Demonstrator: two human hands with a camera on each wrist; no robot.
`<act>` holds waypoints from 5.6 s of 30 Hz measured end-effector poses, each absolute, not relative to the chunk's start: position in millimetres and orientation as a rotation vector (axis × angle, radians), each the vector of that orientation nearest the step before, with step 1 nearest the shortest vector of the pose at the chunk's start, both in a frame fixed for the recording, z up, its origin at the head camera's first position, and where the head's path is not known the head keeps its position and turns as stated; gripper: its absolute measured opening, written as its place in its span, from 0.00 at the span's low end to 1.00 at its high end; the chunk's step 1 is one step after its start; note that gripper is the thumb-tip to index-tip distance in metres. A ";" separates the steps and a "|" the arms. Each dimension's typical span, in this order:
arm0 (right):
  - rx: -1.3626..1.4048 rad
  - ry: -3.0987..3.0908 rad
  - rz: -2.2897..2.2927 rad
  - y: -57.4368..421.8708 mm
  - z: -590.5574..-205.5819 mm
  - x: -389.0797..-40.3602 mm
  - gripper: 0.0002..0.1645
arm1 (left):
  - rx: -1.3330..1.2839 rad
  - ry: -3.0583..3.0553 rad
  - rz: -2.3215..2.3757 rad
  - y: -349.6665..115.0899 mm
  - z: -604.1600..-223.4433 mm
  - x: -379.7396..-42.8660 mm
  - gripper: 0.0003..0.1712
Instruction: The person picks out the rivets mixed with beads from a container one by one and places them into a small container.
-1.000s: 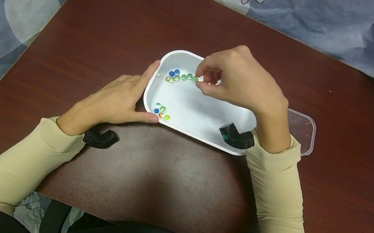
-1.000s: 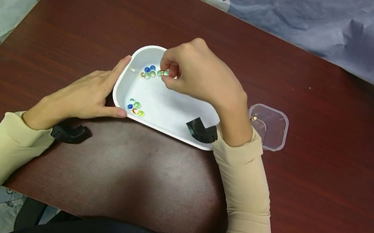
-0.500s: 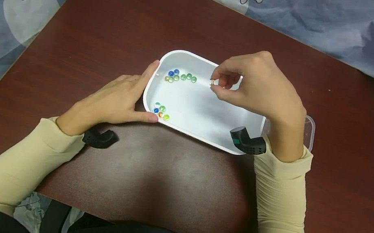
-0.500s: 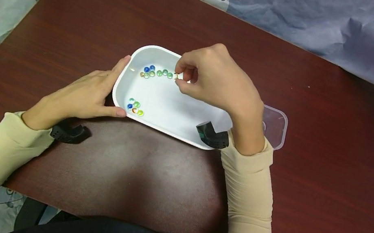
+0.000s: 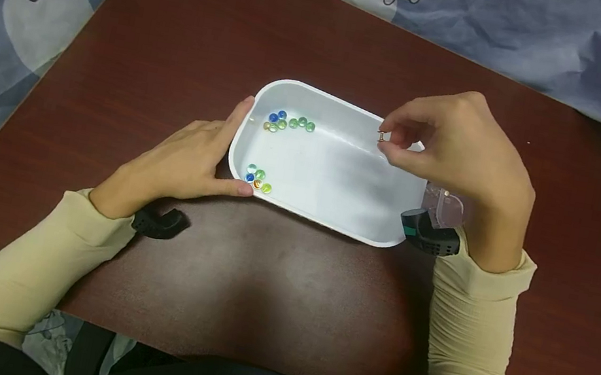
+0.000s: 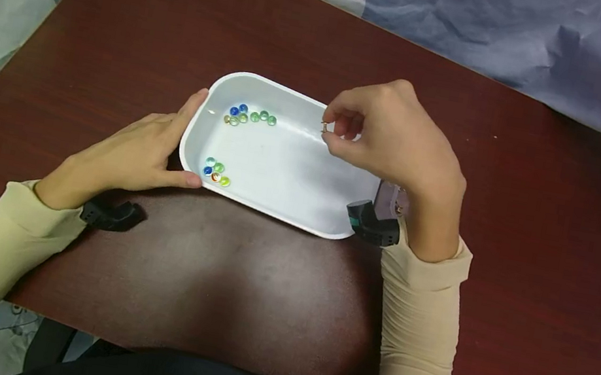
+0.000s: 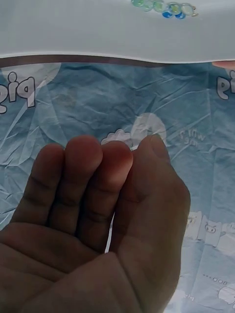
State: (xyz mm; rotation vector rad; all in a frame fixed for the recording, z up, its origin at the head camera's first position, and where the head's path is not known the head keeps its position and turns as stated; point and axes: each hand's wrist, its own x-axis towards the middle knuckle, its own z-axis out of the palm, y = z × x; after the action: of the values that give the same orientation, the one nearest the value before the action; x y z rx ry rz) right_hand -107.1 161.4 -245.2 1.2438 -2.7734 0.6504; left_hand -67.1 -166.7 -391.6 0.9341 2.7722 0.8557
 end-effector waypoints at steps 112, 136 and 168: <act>0.332 -2.911 1.030 294.5 -214.2 -77.0 0.25 | 0.927 2.759 0.863 -165.9 -389.5 -66.6 0.70; 0.489 -3.057 0.513 251.9 -202.3 -83.7 0.08 | 0.923 2.767 0.884 -164.7 -389.4 -66.4 0.71; 0.675 -3.068 0.560 197.0 -208.0 -97.4 0.05 | 0.921 2.761 0.846 -165.8 -389.7 -66.7 0.71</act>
State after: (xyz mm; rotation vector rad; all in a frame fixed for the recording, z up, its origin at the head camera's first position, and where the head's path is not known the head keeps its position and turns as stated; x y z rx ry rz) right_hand -97.4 197.0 -208.0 0.6755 -3.0681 0.5602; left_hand -66.7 -165.8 -389.7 0.9212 2.7610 0.8456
